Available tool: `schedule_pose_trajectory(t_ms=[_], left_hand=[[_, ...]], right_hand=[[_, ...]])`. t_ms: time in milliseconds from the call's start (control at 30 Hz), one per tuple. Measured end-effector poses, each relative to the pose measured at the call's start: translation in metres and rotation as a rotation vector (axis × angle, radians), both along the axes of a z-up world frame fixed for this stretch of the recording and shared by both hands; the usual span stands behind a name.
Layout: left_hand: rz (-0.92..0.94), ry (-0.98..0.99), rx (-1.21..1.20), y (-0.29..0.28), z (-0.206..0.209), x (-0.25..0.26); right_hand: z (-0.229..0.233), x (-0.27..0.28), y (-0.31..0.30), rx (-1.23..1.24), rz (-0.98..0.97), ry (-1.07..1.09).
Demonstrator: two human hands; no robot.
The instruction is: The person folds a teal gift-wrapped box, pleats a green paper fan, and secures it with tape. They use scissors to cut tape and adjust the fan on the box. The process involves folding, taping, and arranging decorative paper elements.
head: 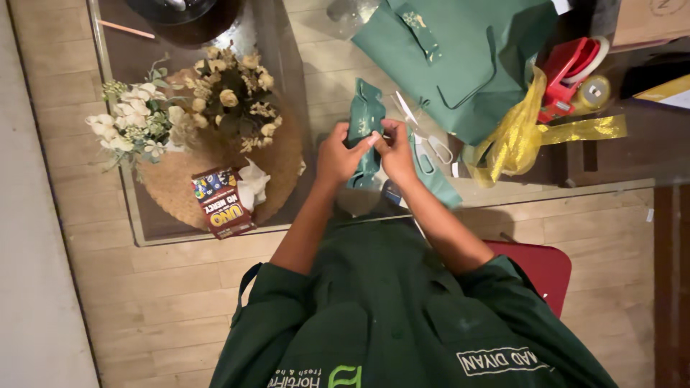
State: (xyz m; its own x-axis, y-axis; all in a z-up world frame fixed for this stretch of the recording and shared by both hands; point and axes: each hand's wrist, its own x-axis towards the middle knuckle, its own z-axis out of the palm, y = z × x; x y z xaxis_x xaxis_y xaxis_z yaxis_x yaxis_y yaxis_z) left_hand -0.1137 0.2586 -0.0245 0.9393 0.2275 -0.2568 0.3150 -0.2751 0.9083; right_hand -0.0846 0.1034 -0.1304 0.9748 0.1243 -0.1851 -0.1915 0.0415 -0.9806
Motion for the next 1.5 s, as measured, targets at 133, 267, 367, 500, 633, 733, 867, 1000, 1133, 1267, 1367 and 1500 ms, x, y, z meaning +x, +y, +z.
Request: schedule_pose_trajectory(t_ms=[133, 267, 367, 500, 633, 733, 867, 1000, 1133, 1267, 1367, 1500], left_hand=[[-0.048, -0.174, 0.081, 0.012, -0.009, -0.003], [-0.102, -0.439, 0.191, 0.032, -0.043, -0.010], [0.029, -0.298, -0.141, 0.044, -0.069, -0.006], [0.016, -0.072, -0.482, 0.053, -0.096, -0.003], [0.012, -0.098, -0.348, 0.059, -0.118, -0.007], [0.042, 0.008, -0.403, 0.060, -0.135, 0.000], [0.019, -0.088, -0.108, 0.061, -0.151, 0.000], [-0.007, 0.058, 0.067, 0.062, -0.165, -0.001], [0.008, -0.033, 0.016, 0.068, -0.181, 0.000], [0.039, -0.082, -0.009, 0.072, -0.183, 0.000], [0.030, 0.089, -0.048, 0.080, -0.177, -0.006], [-0.114, -0.113, -0.201, 0.096, -0.184, -0.027]], right_hand=[[0.020, -0.014, 0.012, 0.382, 0.018, 0.227], [0.041, -0.016, 0.020, 0.528, 0.106, 0.342], [0.042, -0.010, 0.024, 0.470, 0.098, 0.371], [0.024, -0.010, 0.031, 0.450, 0.134, 0.315], [-0.001, -0.009, 0.034, 0.186, 0.108, 0.307], [-0.017, -0.008, 0.035, -0.063, 0.062, 0.226], [-0.030, -0.009, 0.036, -0.317, 0.044, 0.115], [-0.035, -0.012, 0.035, -0.553, 0.004, -0.019], [-0.035, -0.014, 0.040, -0.544, -0.038, 0.087], [-0.025, -0.013, 0.046, -0.484, -0.087, 0.173], [-0.016, -0.009, 0.050, -0.440, -0.119, 0.247], [-0.010, -0.008, 0.050, -0.387, -0.132, 0.327]])
